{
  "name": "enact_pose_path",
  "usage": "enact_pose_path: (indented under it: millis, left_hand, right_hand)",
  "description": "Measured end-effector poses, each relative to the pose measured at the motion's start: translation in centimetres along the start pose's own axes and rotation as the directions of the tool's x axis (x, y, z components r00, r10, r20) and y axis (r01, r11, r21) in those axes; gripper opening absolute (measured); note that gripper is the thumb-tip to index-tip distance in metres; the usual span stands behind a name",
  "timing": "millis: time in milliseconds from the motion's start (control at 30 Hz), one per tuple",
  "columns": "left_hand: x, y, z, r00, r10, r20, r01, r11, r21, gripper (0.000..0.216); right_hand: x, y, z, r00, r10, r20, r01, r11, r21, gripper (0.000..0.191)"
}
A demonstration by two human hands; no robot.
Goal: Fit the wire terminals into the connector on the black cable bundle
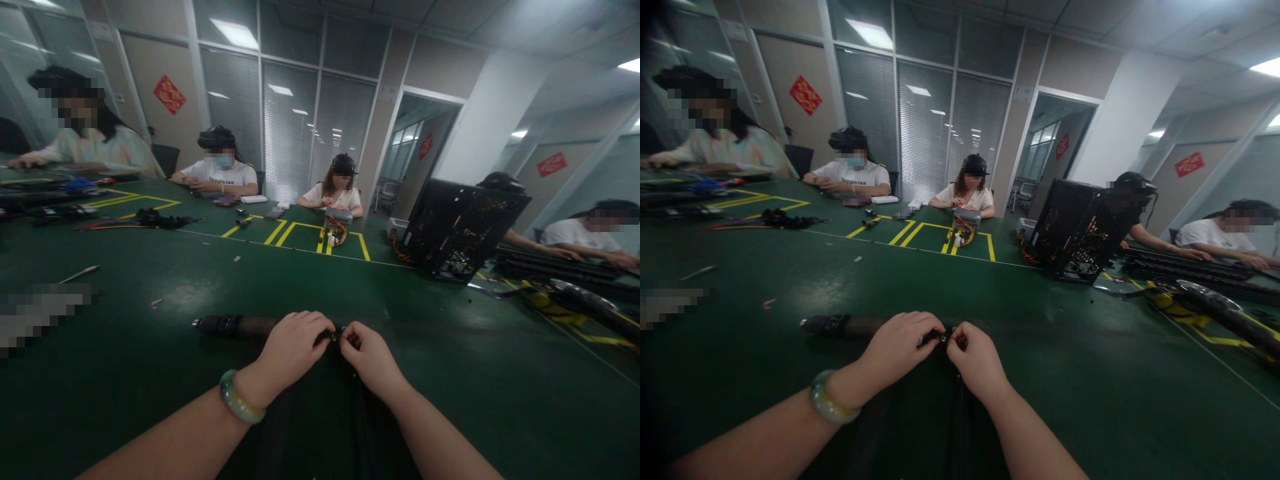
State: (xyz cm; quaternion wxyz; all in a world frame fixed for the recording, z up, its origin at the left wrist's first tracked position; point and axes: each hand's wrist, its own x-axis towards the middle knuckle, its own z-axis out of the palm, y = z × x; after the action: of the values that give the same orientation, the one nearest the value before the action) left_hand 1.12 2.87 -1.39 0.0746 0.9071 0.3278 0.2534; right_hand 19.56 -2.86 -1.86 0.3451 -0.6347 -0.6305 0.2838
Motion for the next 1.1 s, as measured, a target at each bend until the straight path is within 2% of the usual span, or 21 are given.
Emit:
enact_pose_path:
  millis: [200, 467, 667, 867, 967, 1100]
  left_hand:
    - [-0.1, 0.1, -0.1, 1.000, 0.011, 0.006, -0.011, 1.000, 0.003, 0.010]
    - [0.0, 0.0, -0.1, 0.999, 0.033, -0.001, -0.033, 0.999, 0.014, 0.007]
    - [0.0, -0.2, 0.0, 0.999, 0.045, 0.003, -0.045, 0.999, 0.021, 0.012]
    - [0.0, 0.2, -0.1, 1.000, -0.017, -0.021, 0.017, 1.000, 0.006, 0.015]
    - [0.0, 0.2, -0.3, 1.000, 0.007, -0.016, -0.006, 1.000, 0.007, 0.008]
    - [0.0, 0.0, -0.3, 0.999, 0.041, -0.007, -0.041, 0.999, 0.008, 0.009]
  right_hand:
    - [-0.1, -0.4, -0.1, 1.000, -0.005, -0.010, 0.005, 1.000, -0.003, 0.008]
    - [0.3, 0.9, 0.5, 0.997, -0.072, -0.009, 0.073, 0.997, 0.041, 0.008]
    - [0.3, 0.7, 0.3, 0.998, -0.058, 0.012, 0.057, 0.998, 0.012, 0.010]
    - [0.3, 0.7, 0.2, 0.999, -0.051, 0.018, 0.051, 0.999, 0.002, 0.012]
    - [0.3, 0.8, 0.3, 0.999, -0.045, 0.027, 0.045, 0.999, 0.006, 0.012]
    - [0.3, 0.8, 0.3, 0.999, -0.047, 0.024, 0.047, 0.999, 0.008, 0.012]
